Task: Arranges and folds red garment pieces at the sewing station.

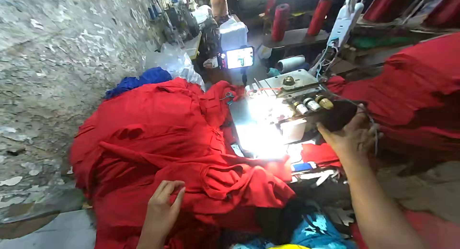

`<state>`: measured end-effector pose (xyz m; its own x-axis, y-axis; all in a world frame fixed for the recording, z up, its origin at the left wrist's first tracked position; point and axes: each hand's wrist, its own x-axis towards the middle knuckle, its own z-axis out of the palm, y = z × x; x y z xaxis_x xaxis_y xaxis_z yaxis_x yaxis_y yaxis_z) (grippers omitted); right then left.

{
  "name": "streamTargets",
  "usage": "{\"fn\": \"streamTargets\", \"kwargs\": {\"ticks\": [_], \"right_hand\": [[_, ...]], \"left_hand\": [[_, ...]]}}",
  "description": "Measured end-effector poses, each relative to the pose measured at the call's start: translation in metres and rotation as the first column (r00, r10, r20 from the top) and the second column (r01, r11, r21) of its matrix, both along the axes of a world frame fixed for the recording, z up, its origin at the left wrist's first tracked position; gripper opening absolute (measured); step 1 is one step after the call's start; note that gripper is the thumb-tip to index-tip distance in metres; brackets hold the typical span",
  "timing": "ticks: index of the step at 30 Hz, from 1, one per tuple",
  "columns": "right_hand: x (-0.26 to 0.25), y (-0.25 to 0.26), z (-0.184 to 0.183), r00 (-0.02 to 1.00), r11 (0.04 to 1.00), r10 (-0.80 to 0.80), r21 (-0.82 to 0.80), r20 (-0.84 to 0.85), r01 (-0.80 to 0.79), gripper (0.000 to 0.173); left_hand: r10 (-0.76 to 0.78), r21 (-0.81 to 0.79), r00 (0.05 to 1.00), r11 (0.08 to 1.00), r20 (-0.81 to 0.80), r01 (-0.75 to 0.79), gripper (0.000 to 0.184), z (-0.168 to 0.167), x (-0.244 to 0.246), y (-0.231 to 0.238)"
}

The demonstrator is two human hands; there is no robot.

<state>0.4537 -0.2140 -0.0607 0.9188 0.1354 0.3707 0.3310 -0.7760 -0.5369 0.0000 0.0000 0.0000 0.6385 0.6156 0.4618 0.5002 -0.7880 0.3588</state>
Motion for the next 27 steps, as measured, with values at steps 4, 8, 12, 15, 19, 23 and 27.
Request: {"fn": "streamTargets", "kwargs": {"ticks": [4,8,12,15,19,23,27], "right_hand": [[0.004,0.000,-0.004,0.996,0.997,0.050,0.050,0.079,-0.054,0.116],[0.002,-0.001,-0.004,0.995,0.997,0.051,0.053,0.080,-0.056,0.114],[-0.029,-0.005,0.009,0.989,0.993,0.102,-0.041,-0.106,-0.107,0.110],[-0.091,-0.003,0.009,0.957,0.958,0.285,0.004,-0.059,-0.286,0.072],[-0.150,0.020,-0.018,0.646,0.633,0.759,0.141,0.078,-0.761,0.040],[-0.166,0.019,-0.033,0.423,0.397,0.859,0.148,0.288,-0.906,0.012],[-0.179,-0.001,-0.060,0.279,0.314,0.893,-0.045,0.354,-0.948,0.010]], "left_hand": [[-0.069,-0.039,0.993,0.997,-0.094,0.066,0.027,-0.026,-0.007,0.005],[-0.052,-0.014,0.990,0.999,-0.134,0.051,0.026,-0.049,-0.011,0.015],[-0.033,0.058,0.996,0.998,-0.082,0.038,0.016,-0.060,-0.007,0.020],[-0.037,0.079,0.997,0.996,-0.062,0.042,0.020,-0.054,-0.001,0.018],[-0.076,0.045,0.994,0.996,-0.075,0.079,0.023,-0.043,0.013,0.015],[-0.044,0.019,0.999,0.999,0.015,0.044,0.019,-0.036,0.012,0.017],[0.097,-0.026,0.993,0.995,0.070,-0.096,0.020,-0.040,0.000,0.015]]}}
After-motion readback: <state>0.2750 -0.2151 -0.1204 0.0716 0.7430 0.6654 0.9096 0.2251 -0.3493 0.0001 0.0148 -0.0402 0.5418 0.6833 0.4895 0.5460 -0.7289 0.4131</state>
